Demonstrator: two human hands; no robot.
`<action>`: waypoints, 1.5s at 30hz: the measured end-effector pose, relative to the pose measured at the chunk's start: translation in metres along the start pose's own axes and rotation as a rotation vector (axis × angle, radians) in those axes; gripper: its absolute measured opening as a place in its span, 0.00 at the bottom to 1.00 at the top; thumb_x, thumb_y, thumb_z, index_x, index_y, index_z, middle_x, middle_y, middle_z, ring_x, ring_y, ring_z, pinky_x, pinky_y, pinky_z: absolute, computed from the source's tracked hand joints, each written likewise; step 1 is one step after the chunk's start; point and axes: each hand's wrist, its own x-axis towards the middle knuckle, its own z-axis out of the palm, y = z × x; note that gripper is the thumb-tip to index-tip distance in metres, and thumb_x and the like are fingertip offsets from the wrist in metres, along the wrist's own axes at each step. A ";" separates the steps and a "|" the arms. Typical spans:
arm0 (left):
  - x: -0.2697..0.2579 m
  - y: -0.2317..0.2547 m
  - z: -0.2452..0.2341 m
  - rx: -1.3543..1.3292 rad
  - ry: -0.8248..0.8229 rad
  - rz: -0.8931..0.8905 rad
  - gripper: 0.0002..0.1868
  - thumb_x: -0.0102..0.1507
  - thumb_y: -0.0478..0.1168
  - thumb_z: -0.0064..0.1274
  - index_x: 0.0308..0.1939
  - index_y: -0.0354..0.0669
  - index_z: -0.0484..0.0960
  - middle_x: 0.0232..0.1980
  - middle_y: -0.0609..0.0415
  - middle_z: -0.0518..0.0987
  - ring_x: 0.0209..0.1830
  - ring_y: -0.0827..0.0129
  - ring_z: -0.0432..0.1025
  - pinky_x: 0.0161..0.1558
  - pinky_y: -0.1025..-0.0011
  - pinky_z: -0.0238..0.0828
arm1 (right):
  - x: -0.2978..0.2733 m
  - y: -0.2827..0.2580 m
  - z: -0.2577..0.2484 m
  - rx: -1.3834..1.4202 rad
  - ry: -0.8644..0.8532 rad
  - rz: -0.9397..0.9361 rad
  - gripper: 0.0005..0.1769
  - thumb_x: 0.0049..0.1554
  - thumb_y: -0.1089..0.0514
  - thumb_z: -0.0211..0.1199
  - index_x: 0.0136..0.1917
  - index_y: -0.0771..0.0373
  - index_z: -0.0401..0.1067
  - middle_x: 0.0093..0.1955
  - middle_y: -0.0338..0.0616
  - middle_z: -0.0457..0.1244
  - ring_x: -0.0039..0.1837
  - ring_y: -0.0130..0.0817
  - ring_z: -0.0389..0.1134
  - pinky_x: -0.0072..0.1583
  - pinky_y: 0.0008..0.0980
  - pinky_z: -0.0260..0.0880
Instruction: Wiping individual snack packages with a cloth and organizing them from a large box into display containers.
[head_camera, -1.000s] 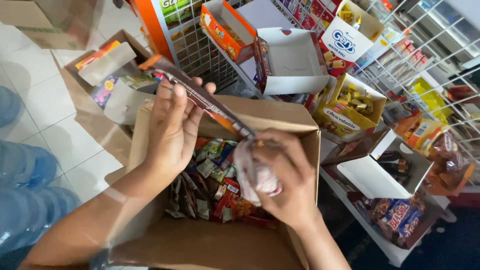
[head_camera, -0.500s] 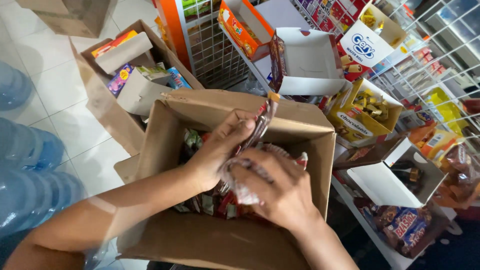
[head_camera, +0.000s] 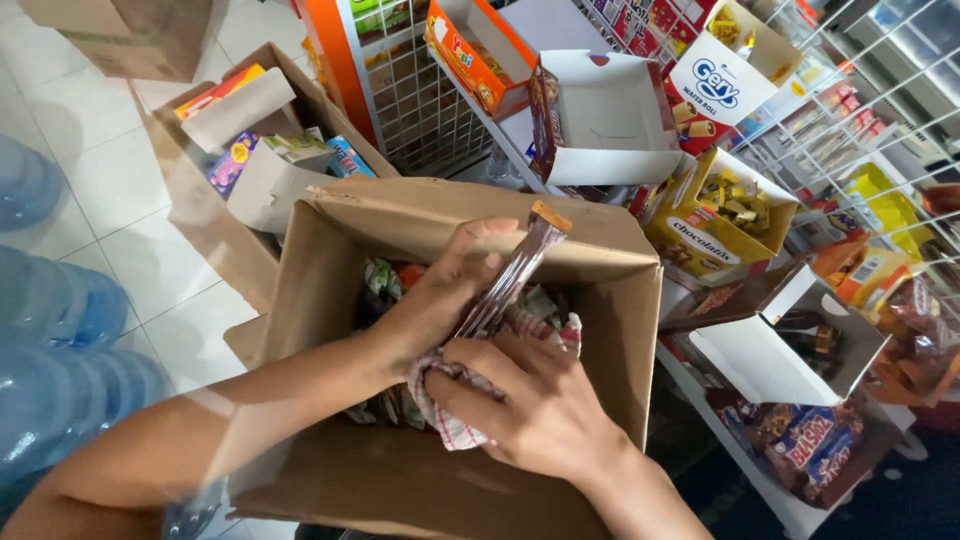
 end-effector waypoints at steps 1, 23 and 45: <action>-0.002 0.016 0.018 0.000 0.002 -0.003 0.17 0.78 0.46 0.44 0.70 0.50 0.69 0.47 0.57 0.79 0.42 0.77 0.72 0.44 0.74 0.73 | -0.004 0.002 0.000 0.003 0.000 0.002 0.26 0.38 0.60 0.77 0.53 0.56 0.78 0.58 0.41 0.64 0.51 0.40 0.72 0.55 0.41 0.78; -0.004 0.015 0.021 0.214 -0.019 0.031 0.21 0.75 0.51 0.39 0.64 0.41 0.72 0.53 0.57 0.77 0.51 0.78 0.72 0.53 0.77 0.72 | -0.020 0.013 -0.005 -0.078 0.124 0.164 0.24 0.38 0.62 0.78 0.49 0.59 0.75 0.58 0.43 0.66 0.52 0.38 0.73 0.52 0.38 0.77; -0.001 -0.012 0.003 0.071 0.108 -0.251 0.20 0.71 0.52 0.47 0.55 0.39 0.80 0.41 0.63 0.81 0.38 0.82 0.73 0.42 0.79 0.71 | -0.017 0.025 -0.013 -0.215 0.453 0.521 0.25 0.46 0.68 0.74 0.58 0.60 0.75 0.60 0.43 0.64 0.57 0.43 0.72 0.57 0.38 0.76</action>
